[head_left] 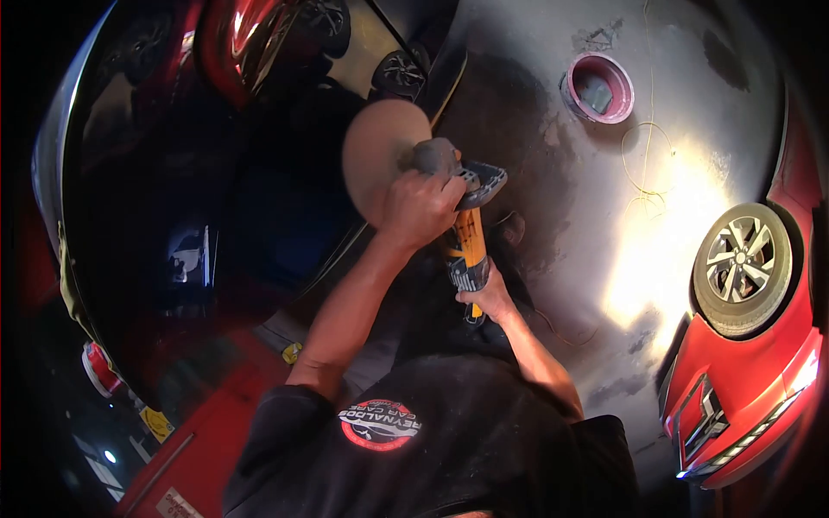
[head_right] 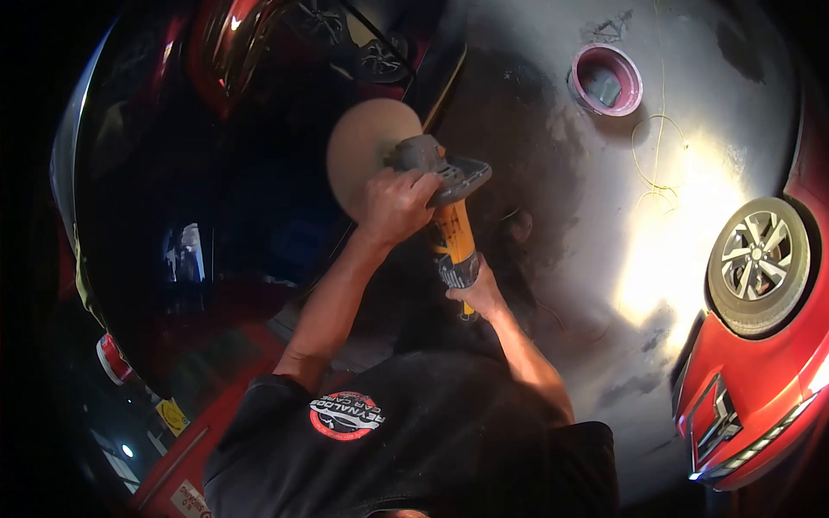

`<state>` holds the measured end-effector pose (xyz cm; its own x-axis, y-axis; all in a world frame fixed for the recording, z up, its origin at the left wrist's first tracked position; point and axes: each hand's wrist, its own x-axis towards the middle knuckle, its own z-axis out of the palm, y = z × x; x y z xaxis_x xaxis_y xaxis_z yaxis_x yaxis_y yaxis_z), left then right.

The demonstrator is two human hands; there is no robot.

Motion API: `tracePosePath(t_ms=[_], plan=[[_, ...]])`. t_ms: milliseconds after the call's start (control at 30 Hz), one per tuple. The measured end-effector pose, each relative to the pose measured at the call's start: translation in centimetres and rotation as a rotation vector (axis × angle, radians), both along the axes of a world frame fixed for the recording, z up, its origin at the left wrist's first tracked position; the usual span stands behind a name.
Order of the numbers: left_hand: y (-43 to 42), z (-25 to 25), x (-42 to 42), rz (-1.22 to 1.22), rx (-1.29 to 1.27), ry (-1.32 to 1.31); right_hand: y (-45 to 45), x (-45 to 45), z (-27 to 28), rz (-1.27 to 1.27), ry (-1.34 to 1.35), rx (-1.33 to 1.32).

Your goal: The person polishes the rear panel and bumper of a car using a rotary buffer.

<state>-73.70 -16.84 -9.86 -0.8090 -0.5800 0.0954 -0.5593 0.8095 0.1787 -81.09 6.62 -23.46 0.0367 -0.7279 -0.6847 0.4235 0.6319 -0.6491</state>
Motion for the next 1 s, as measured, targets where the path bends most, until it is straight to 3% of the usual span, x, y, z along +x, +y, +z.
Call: tracePosePath(t_ms=[200, 467, 633, 833, 1000], plan=[[2.6, -2.0, -0.7, -0.106, 0.027, -0.228, 3.3, 3.1, -3.2, -0.030, -0.258, 0.025], [-2.2, -5.0, -9.0, -0.207, -0.061, -0.300, -2.3, -0.1, -5.8, -0.188, -0.504, 0.061], [-1.0, -5.3, -8.0, -0.193, -0.047, -0.286, -1.0, -0.2, -6.7, -0.157, -0.414, 0.012], [2.2, -6.8, -4.7, -0.122, 0.078, -0.438, 3.2, 2.4, -6.2, -0.096, -0.571, 0.097], [-0.4, -6.8, -7.7, -0.140, -0.016, -0.292, 0.1, 1.2, -7.3, -0.197, -0.446, 0.007]])
